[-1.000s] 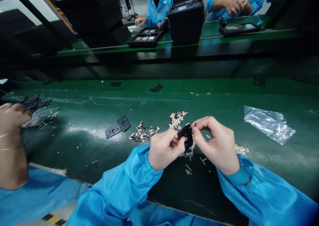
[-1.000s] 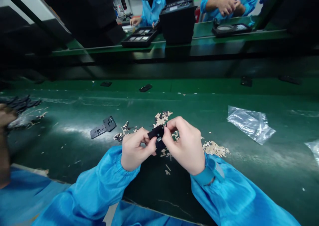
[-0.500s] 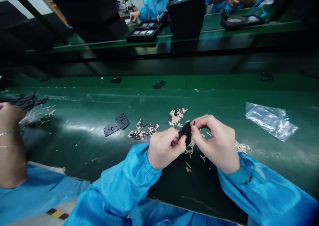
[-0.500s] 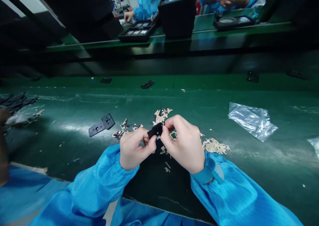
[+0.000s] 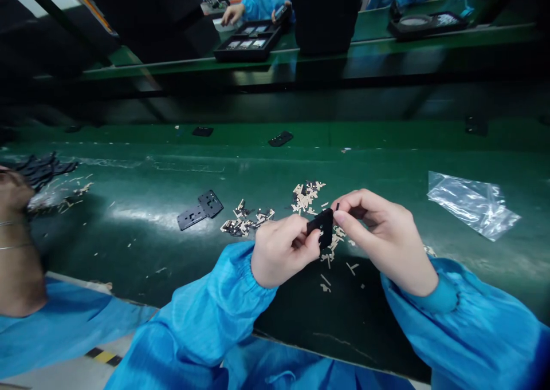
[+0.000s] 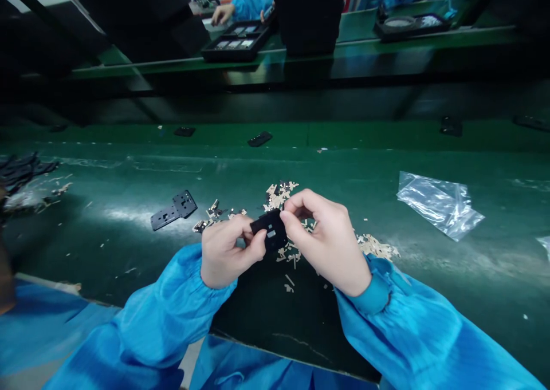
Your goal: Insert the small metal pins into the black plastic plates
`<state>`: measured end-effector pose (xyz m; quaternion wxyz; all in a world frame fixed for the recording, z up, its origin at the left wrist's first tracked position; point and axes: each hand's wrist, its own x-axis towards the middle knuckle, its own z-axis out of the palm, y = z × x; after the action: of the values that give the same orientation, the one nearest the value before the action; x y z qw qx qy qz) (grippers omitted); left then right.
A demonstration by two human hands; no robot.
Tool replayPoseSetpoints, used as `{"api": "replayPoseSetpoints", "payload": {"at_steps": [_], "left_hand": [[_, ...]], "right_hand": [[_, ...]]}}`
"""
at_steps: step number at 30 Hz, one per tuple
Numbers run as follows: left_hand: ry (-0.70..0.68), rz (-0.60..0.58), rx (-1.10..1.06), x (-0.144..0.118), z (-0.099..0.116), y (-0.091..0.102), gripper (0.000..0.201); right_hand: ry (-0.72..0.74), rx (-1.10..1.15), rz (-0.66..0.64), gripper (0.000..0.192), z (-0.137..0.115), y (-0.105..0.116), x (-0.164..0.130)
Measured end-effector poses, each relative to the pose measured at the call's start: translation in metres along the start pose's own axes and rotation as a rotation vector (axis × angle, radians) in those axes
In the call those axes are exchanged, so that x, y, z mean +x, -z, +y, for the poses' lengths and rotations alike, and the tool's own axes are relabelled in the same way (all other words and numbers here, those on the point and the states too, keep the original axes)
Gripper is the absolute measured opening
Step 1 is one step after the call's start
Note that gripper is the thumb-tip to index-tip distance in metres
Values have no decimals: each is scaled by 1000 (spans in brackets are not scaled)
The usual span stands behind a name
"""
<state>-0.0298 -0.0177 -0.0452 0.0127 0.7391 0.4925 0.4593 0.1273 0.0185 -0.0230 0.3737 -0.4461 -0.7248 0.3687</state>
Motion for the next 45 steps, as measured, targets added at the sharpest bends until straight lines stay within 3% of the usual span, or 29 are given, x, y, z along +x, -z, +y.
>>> {"api": "replayPoseSetpoints", "payload": {"at_steps": [12,22,38,45], "left_hand": [[41,-31,-71,1,3,1,20],[243,-153,-401,1,3,5,21],[307,-197,-516,-1,2,7,21],[363,-235,-765,-7,-11,5,15]], "right_hand": [[17,-28,38,9,-2,-2,-2],[-57,83,-10,7,-6,1,-1],[-99,92,-22,10,-9,1,-2],[-145,259,-92,10,-13,4,-2]]}}
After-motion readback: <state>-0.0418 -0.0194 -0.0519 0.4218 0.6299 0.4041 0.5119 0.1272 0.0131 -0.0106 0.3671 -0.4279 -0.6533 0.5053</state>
